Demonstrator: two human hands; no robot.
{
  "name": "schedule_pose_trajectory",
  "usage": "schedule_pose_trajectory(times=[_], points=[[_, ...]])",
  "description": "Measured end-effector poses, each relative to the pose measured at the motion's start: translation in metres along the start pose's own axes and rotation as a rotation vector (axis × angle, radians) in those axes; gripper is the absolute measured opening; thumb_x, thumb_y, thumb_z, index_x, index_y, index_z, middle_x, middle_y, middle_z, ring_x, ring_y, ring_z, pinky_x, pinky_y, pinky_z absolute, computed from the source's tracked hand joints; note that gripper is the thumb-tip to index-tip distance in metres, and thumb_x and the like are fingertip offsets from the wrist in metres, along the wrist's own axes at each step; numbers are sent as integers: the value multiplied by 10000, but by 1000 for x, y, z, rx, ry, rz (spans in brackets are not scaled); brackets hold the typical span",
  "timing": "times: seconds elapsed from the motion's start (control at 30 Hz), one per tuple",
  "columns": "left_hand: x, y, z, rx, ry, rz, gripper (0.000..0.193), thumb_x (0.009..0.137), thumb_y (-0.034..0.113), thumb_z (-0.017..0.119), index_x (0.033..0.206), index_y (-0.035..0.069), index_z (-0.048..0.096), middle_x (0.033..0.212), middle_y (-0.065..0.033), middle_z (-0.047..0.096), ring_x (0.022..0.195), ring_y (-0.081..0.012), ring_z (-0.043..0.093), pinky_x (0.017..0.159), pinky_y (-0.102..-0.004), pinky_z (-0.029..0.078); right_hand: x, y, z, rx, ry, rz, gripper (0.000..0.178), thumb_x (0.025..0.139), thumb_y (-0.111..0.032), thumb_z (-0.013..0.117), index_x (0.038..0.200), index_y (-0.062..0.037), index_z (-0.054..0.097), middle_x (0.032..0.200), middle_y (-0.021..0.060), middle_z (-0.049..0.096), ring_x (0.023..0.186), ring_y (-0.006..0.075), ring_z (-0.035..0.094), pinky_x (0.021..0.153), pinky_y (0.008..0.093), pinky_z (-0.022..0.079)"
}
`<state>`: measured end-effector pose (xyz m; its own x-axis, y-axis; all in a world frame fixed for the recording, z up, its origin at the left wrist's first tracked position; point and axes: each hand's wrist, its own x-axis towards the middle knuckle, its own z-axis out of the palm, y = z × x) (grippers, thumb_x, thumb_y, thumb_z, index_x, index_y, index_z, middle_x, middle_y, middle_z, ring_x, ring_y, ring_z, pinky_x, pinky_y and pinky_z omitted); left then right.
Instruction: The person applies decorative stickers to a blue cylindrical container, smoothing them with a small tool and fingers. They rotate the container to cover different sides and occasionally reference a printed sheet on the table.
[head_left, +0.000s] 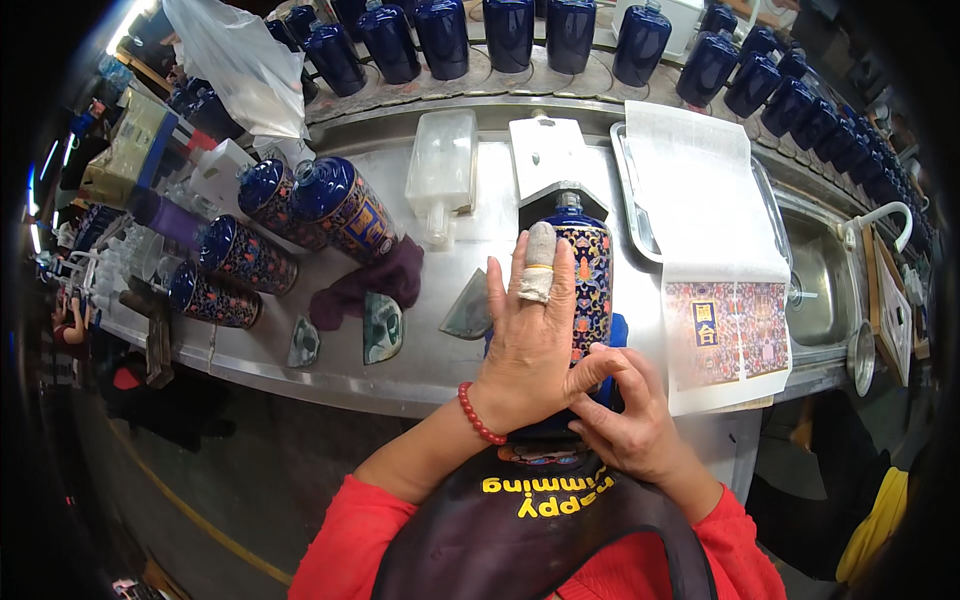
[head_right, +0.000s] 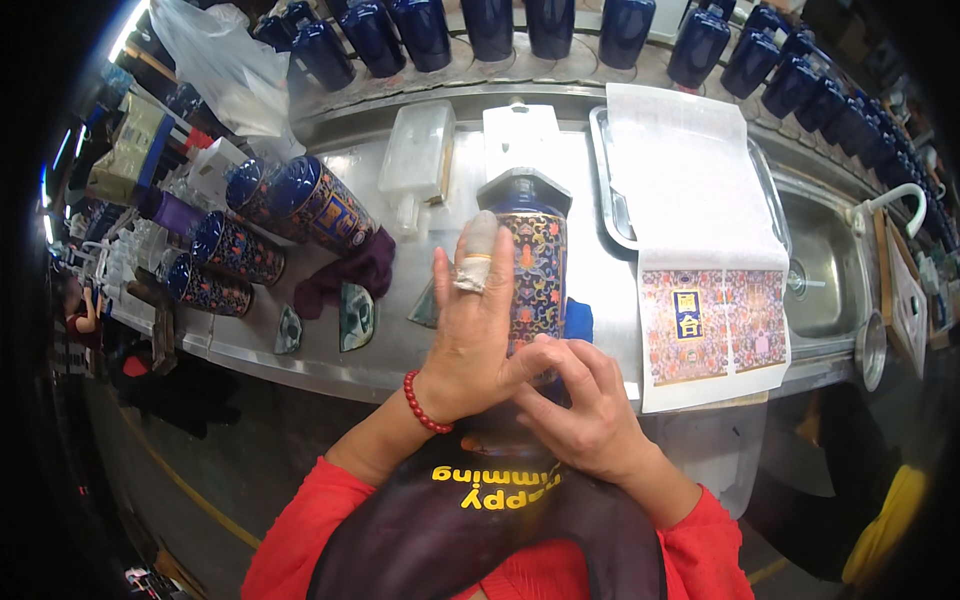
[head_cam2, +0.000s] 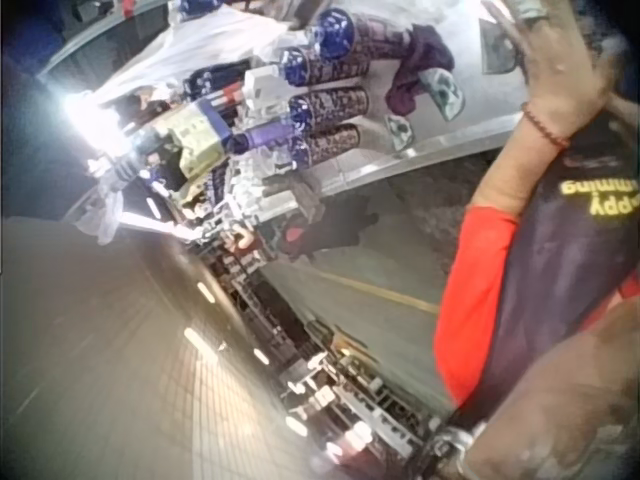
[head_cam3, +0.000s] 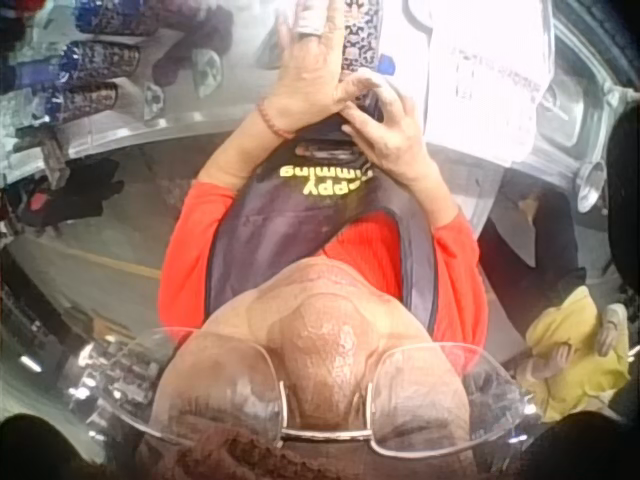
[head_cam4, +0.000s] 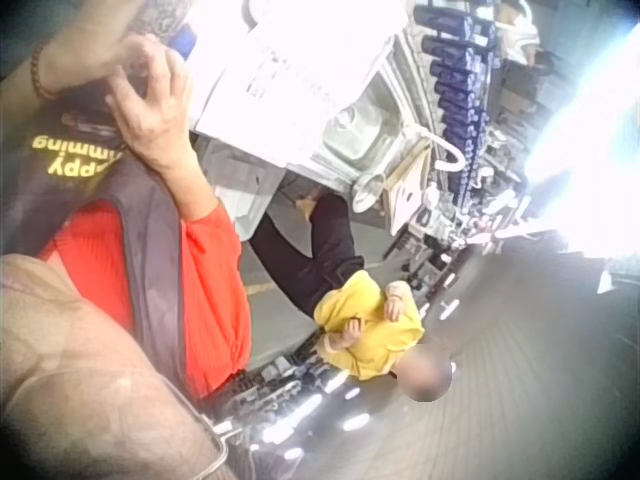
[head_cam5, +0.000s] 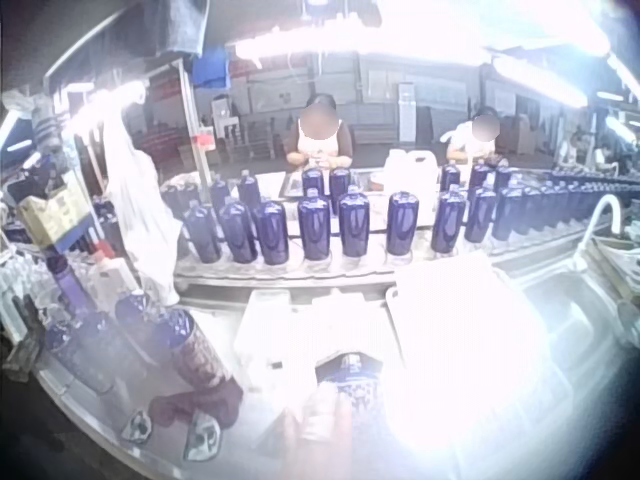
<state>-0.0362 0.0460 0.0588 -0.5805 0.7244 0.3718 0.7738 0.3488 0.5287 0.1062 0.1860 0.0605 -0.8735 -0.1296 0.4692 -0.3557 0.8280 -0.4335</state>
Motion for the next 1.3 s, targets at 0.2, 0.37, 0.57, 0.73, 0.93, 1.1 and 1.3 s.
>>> schedule_pose_trajectory(times=[0.2,0.37,0.57,0.73,0.93,1.1,1.3], points=[[3,-9,-7,-72,34,-51,1173,921,799,440,1609,-93,115,1604,-360,243,1510,-548,173,1180,-708,44,-1,0,1,-5,6,11,514,686,-134,835,1191,-158,741,1407,146,513,1217,347,536,965,451,469],[4,-8,-1,-46,15,-79,1178,917,806,435,1595,-112,142,1587,-374,249,1492,-548,199,1172,-718,68,-2,0,1,-7,2,8,542,689,-136,835,1222,-165,739,1399,141,499,1214,344,528,961,451,471],[13,-1,-1,69,27,-65,1182,916,806,433,1570,-146,186,1557,-378,295,1479,-542,224,1170,-719,87,-1,0,1,-22,-1,6,543,695,-140,835,1230,-160,743,1404,156,494,1214,352,524,970,449,477],[18,3,2,74,76,-41,1154,933,780,445,1575,-143,183,1529,-385,331,1487,-534,223,1171,-719,71,-1,-1,1,-17,-5,2,536,703,-139,834,1231,-151,743,1418,162,494,1220,355,519,975,453,479],[14,-9,-4,-129,128,-115,1091,965,731,457,1583,-126,187,1512,-385,364,1478,-544,245,1163,-724,69,-2,-1,1,-14,-1,7,520,717,-132,829,1228,-148,731,1432,162,498,1229,358,520,985,457,477],[12,-11,-1,-2,62,-74,1102,959,742,458,1582,-126,190,1454,-382,427,1466,-537,270,1152,-735,81,-2,-1,1,-8,6,8,521,718,-132,830,1228,-154,723,1437,162,501,1228,357,524,985,457,477],[13,-8,-1,72,75,-53,1107,953,751,452,1578,-128,205,1402,-364,479,1467,-531,266,1149,-741,84,-2,-1,3,-10,20,9,518,716,-130,829,1224,-158,733,1417,157,506,1223,350,522,978,449,476]])
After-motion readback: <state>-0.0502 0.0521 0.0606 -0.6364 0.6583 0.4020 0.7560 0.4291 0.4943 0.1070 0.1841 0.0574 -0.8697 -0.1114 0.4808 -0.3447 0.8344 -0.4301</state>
